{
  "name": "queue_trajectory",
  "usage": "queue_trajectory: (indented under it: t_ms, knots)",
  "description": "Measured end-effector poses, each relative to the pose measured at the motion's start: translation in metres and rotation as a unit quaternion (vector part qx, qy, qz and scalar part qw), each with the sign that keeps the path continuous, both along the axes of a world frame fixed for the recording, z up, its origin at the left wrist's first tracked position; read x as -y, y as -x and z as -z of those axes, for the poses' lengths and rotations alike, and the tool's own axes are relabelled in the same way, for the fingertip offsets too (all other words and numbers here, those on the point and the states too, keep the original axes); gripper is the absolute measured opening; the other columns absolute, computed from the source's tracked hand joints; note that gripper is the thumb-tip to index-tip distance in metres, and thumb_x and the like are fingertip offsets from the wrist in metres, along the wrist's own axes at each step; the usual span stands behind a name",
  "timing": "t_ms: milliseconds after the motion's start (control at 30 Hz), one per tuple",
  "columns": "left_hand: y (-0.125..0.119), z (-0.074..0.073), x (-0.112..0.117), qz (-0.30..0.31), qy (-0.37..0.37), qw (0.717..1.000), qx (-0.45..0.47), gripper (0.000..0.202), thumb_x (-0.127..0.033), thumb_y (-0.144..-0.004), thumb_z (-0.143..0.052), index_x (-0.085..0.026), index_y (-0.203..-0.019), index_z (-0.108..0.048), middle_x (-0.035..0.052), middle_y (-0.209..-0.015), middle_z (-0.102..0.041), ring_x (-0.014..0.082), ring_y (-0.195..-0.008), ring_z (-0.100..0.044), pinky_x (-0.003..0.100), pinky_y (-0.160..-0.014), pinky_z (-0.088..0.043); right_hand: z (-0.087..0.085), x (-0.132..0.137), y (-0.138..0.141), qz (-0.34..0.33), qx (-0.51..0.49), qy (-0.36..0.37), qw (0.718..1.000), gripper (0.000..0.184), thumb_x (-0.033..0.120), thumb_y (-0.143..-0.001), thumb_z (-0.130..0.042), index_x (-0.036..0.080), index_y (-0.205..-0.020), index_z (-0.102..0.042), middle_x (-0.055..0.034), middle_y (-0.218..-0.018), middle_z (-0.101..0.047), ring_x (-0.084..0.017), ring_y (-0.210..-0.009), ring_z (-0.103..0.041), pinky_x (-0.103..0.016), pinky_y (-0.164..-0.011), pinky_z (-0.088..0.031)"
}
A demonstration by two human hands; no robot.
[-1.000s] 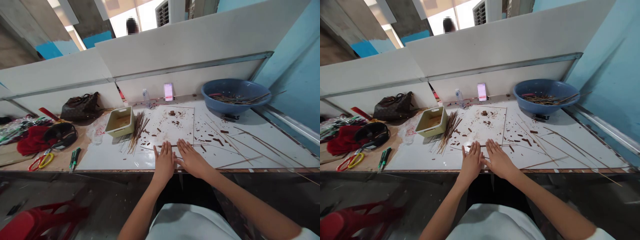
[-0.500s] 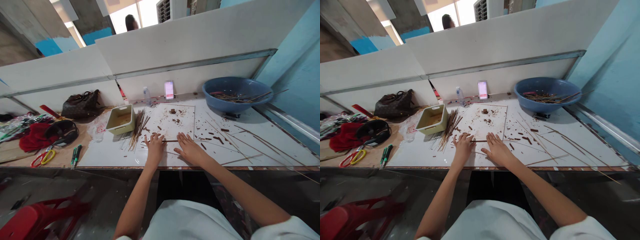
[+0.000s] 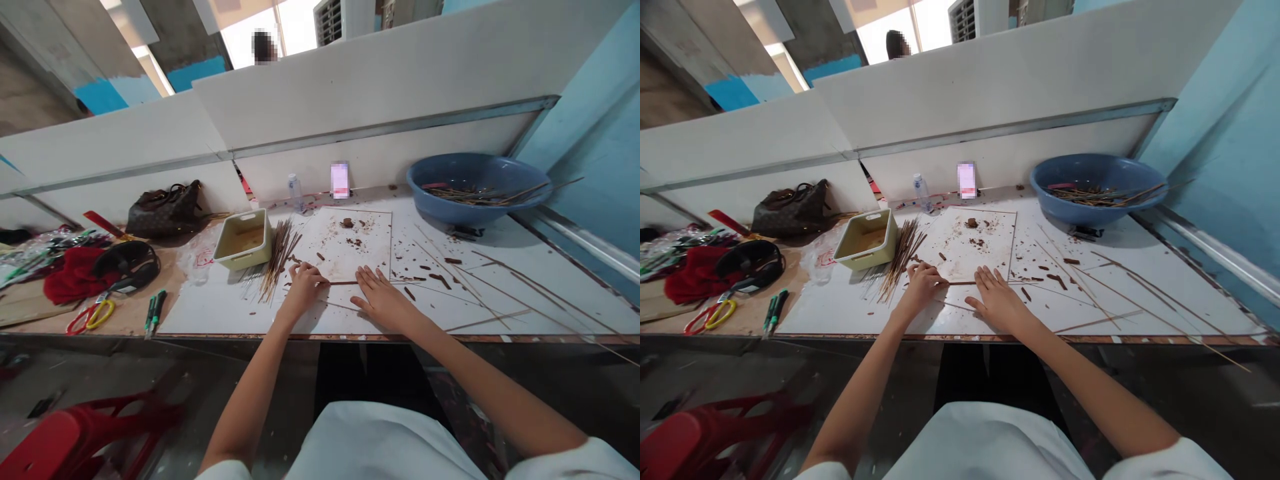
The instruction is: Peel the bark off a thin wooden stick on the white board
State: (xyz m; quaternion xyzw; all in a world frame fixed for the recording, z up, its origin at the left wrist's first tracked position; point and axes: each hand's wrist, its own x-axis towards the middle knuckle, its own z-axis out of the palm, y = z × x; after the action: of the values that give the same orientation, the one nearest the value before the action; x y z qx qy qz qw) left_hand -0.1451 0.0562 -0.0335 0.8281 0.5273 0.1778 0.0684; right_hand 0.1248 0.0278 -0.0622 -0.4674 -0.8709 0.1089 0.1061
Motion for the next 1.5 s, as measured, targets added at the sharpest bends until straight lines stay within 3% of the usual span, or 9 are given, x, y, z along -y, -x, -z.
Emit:
queue_trajectory:
  t_ms: [133,367,633,833,1033,1133,1267,1367,1500]
  knots:
    - [0.006,-0.003,0.0,0.003,-0.003,1.0,0.015,0.013,-0.029,-0.101,-0.074,-0.029,-0.1,-0.087,0.0059,-0.107,-0.08,0.0291,-0.116,-0.058,0.055,-0.113,-0.028,0.003,0.0,-0.001,-0.001,-0.002,-0.003,1.0,0.09,0.07,-0.112,-0.019,0.009,-0.177,-0.014,-0.0192,-0.18,-0.027,-0.033,-0.17,-0.018,-0.058,-0.139,-0.015]
    - [0.009,-0.003,0.001,-0.028,-0.046,0.999,-0.005,0.012,-0.032,-0.097,-0.08,-0.036,-0.089,-0.088,0.0028,-0.124,-0.076,0.0327,-0.14,-0.046,0.055,-0.119,-0.024,-0.002,0.001,-0.002,-0.003,-0.005,0.008,1.0,0.09,0.07,-0.112,-0.019,0.007,-0.176,-0.021,-0.0201,-0.18,-0.027,-0.033,-0.17,-0.018,-0.058,-0.139,-0.016]
    - [0.011,-0.007,0.005,-0.058,-0.016,0.998,0.006,0.007,-0.037,-0.096,-0.082,-0.036,-0.099,-0.089,0.0042,-0.127,-0.076,0.032,-0.136,-0.049,0.053,-0.115,-0.031,0.002,0.0,0.0,-0.001,-0.012,-0.002,1.0,0.09,0.07,-0.112,-0.019,0.006,-0.175,-0.025,-0.0214,-0.179,-0.029,-0.033,-0.17,-0.019,-0.058,-0.139,-0.017]
    - [0.01,-0.007,0.004,-0.063,-0.007,0.998,0.015,0.01,-0.033,-0.098,-0.08,-0.035,-0.092,-0.089,0.0035,-0.123,-0.077,0.0308,-0.132,-0.05,0.052,-0.113,-0.031,-0.001,0.001,0.002,0.01,-0.003,0.009,1.0,0.096,0.073,-0.111,-0.017,0.0,-0.171,-0.033,-0.0244,-0.179,-0.026,-0.033,-0.17,-0.017,-0.056,-0.139,-0.016]
    - [0.004,-0.019,0.005,-0.08,0.007,0.997,-0.014,0.014,-0.032,-0.099,-0.077,-0.032,-0.09,-0.088,0.0055,-0.125,-0.077,0.0318,-0.131,-0.053,0.054,-0.112,-0.032,0.007,-0.001,0.0,0.0,-0.017,-0.014,1.0,0.091,0.071,-0.112,-0.019,0.006,-0.175,-0.025,-0.0223,-0.179,-0.029,-0.034,-0.17,-0.019,-0.06,-0.139,-0.018]
    - [-0.013,-0.02,0.026,-0.079,-0.013,0.995,-0.054,0.02,-0.033,-0.105,-0.066,-0.032,-0.112,-0.085,0.0064,-0.146,-0.072,0.0335,-0.135,-0.057,0.059,-0.116,-0.035,0.01,0.002,0.003,0.012,-0.022,-0.024,0.999,0.092,0.069,-0.112,-0.022,0.002,-0.175,-0.02,-0.0246,-0.179,-0.024,-0.035,-0.17,-0.015,-0.06,-0.138,-0.019]
    - [-0.046,-0.005,0.069,-0.082,-0.033,0.991,-0.101,0.05,-0.031,-0.112,-0.045,-0.028,-0.161,-0.057,0.0114,-0.165,-0.058,0.0332,-0.154,-0.051,0.063,-0.132,-0.025,0.011,0.013,0.01,0.016,-0.034,-0.058,0.998,0.091,0.066,-0.113,-0.027,0.001,-0.176,-0.011,-0.0251,-0.181,-0.016,-0.036,-0.171,-0.009,-0.059,-0.138,-0.019]
    - [-0.059,0.006,0.083,-0.096,-0.022,0.989,-0.107,0.057,-0.032,-0.114,-0.035,-0.022,-0.169,-0.044,0.0144,-0.169,-0.052,0.033,-0.164,-0.038,0.067,-0.136,-0.017,0.011,0.016,0.015,-0.006,-0.033,-0.069,0.997,0.088,0.063,-0.114,-0.029,0.005,-0.177,-0.008,-0.0231,-0.18,-0.022,-0.035,-0.17,-0.016,-0.059,-0.139,-0.02]
    - [-0.055,0.009,0.069,-0.11,-0.001,0.989,-0.101,0.058,-0.032,-0.114,-0.03,-0.021,-0.169,-0.044,0.0126,-0.172,-0.048,0.0333,-0.169,-0.027,0.074,-0.136,-0.014,0.008,0.005,0.02,-0.003,-0.013,-0.045,0.999,0.09,0.065,-0.114,-0.026,0.0,-0.175,-0.019,-0.0265,-0.178,-0.027,-0.035,-0.169,-0.02,-0.059,-0.138,-0.019]
